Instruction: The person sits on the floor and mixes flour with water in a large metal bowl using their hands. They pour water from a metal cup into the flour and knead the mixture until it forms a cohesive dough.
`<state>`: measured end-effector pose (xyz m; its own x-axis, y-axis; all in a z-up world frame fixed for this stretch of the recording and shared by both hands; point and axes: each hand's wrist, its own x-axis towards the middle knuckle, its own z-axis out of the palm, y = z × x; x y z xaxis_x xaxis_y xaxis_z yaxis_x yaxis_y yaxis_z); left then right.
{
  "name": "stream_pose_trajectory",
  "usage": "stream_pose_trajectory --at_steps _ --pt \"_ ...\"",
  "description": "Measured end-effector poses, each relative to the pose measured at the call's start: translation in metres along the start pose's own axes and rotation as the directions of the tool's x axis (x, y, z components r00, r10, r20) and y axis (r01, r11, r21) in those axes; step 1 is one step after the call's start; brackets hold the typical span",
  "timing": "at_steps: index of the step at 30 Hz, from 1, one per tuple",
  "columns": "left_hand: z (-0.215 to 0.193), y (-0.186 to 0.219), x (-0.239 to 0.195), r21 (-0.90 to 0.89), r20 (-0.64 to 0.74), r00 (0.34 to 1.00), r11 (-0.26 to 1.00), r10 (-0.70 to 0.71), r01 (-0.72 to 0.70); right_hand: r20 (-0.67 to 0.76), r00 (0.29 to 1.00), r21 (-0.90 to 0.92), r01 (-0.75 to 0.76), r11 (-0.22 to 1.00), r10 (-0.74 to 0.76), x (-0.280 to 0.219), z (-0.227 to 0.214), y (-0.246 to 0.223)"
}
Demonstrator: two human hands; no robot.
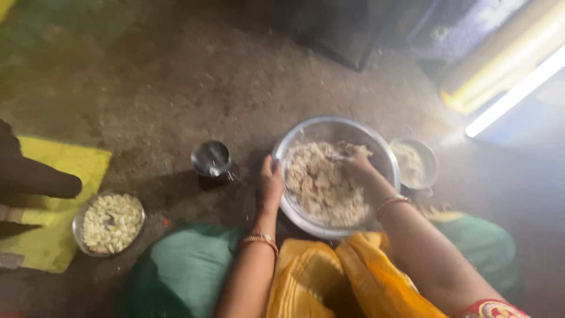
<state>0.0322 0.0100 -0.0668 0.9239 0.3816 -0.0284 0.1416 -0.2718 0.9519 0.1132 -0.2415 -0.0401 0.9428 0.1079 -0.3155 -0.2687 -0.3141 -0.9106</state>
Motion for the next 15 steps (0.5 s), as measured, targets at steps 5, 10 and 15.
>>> stream_pose_trajectory --at_steps 5,10,15 --pt "-0.001 -0.003 0.001 0.187 0.010 0.996 0.979 -0.091 0.087 0.365 0.912 -0.523 0.368 0.769 -0.188 0.052 0.071 0.011" --pt "-0.008 0.020 0.004 0.255 -0.010 0.986 0.953 -0.167 0.164 0.686 0.728 -0.676 0.644 0.360 -0.014 -0.032 0.084 -0.023" --pt "-0.003 0.017 0.001 0.169 0.019 0.996 0.982 -0.092 0.088 0.548 0.829 -0.821 0.506 0.266 0.114 -0.115 0.051 -0.054"
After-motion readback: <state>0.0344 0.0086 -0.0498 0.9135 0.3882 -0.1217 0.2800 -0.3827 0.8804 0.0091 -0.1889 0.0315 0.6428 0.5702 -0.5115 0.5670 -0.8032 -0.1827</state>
